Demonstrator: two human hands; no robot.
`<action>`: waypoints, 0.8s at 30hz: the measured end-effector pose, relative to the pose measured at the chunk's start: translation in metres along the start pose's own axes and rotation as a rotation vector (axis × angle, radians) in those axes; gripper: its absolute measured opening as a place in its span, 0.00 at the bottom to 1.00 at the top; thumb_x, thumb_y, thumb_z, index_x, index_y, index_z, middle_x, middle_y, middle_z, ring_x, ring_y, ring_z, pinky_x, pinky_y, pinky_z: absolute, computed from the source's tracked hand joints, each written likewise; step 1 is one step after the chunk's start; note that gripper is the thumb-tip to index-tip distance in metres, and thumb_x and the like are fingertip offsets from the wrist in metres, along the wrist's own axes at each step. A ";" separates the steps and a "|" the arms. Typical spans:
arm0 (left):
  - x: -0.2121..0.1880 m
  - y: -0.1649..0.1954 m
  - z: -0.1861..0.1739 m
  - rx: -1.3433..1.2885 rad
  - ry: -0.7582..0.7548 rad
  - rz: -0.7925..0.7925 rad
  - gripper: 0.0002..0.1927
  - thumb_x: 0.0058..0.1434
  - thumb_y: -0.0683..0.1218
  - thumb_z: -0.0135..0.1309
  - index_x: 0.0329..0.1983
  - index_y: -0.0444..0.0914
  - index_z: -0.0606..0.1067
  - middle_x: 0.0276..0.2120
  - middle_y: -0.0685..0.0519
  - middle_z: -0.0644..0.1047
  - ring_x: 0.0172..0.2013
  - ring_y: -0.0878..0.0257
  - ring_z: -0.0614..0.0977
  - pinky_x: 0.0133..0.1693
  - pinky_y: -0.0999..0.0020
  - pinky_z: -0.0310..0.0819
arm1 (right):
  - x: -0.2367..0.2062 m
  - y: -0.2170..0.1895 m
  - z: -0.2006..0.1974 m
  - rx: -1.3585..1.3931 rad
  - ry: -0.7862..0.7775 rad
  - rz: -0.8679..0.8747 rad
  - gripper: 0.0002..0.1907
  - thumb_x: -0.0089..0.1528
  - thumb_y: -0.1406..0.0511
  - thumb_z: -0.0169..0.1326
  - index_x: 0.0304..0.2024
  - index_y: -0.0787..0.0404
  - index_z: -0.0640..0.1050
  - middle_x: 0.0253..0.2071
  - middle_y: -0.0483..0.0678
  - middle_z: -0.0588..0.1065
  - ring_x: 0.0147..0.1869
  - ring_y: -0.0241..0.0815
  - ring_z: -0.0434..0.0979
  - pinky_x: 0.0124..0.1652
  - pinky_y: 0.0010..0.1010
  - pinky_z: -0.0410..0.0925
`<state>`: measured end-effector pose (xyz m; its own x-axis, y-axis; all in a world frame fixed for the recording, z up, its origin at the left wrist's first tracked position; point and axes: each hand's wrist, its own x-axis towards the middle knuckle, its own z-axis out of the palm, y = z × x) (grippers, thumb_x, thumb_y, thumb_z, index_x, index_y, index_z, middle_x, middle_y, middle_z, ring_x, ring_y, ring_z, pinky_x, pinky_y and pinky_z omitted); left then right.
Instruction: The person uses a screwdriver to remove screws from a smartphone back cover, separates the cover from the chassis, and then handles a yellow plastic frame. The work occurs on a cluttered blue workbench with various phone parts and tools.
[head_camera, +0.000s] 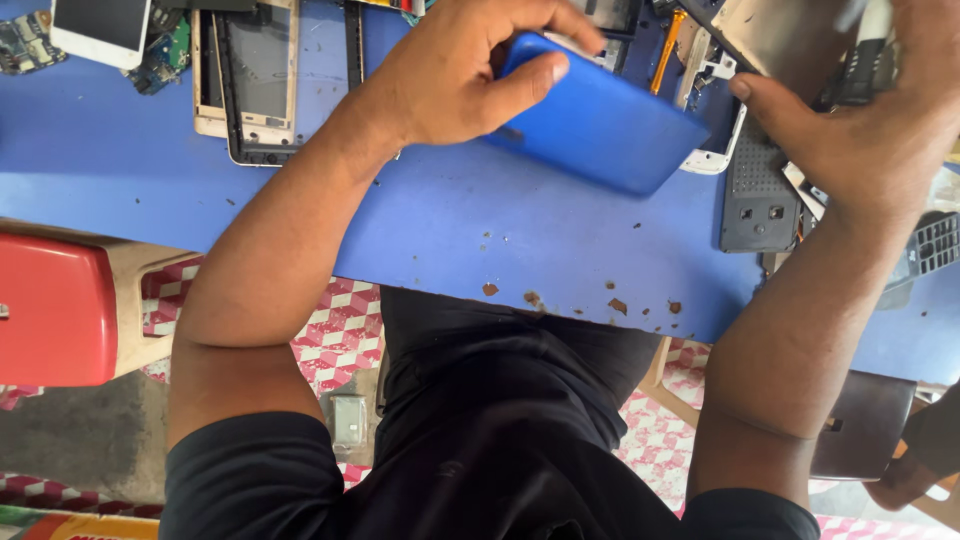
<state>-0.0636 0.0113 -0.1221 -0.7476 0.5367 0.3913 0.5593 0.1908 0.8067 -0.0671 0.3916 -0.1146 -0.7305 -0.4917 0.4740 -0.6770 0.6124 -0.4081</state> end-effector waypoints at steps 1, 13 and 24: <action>0.001 -0.001 0.001 -0.104 -0.019 -0.023 0.13 0.75 0.43 0.56 0.60 0.38 0.75 0.49 0.51 0.80 0.43 0.63 0.83 0.45 0.66 0.81 | 0.005 -0.002 0.001 -0.043 0.001 -0.051 0.36 0.56 0.70 0.72 0.64 0.70 0.71 0.61 0.56 0.73 0.65 0.51 0.74 0.65 0.38 0.69; -0.010 -0.033 0.025 -0.116 -0.004 -0.041 0.49 0.60 0.57 0.79 0.70 0.32 0.60 0.60 0.44 0.78 0.60 0.52 0.83 0.62 0.60 0.79 | 0.038 -0.066 0.037 -0.048 0.002 -0.205 0.38 0.54 0.63 0.75 0.63 0.64 0.74 0.60 0.54 0.73 0.65 0.54 0.68 0.62 0.42 0.69; -0.007 -0.020 0.004 -0.573 0.133 -0.193 0.21 0.64 0.52 0.71 0.48 0.32 0.78 0.41 0.52 0.81 0.42 0.62 0.84 0.46 0.70 0.81 | 0.049 -0.088 0.038 0.197 -0.122 0.241 0.27 0.64 0.61 0.67 0.61 0.64 0.74 0.54 0.54 0.77 0.54 0.44 0.77 0.53 0.35 0.69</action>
<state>-0.0682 0.0071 -0.1425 -0.8749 0.4224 0.2370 0.1560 -0.2176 0.9635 -0.0471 0.2904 -0.0853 -0.8689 -0.4250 0.2539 -0.4794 0.5946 -0.6454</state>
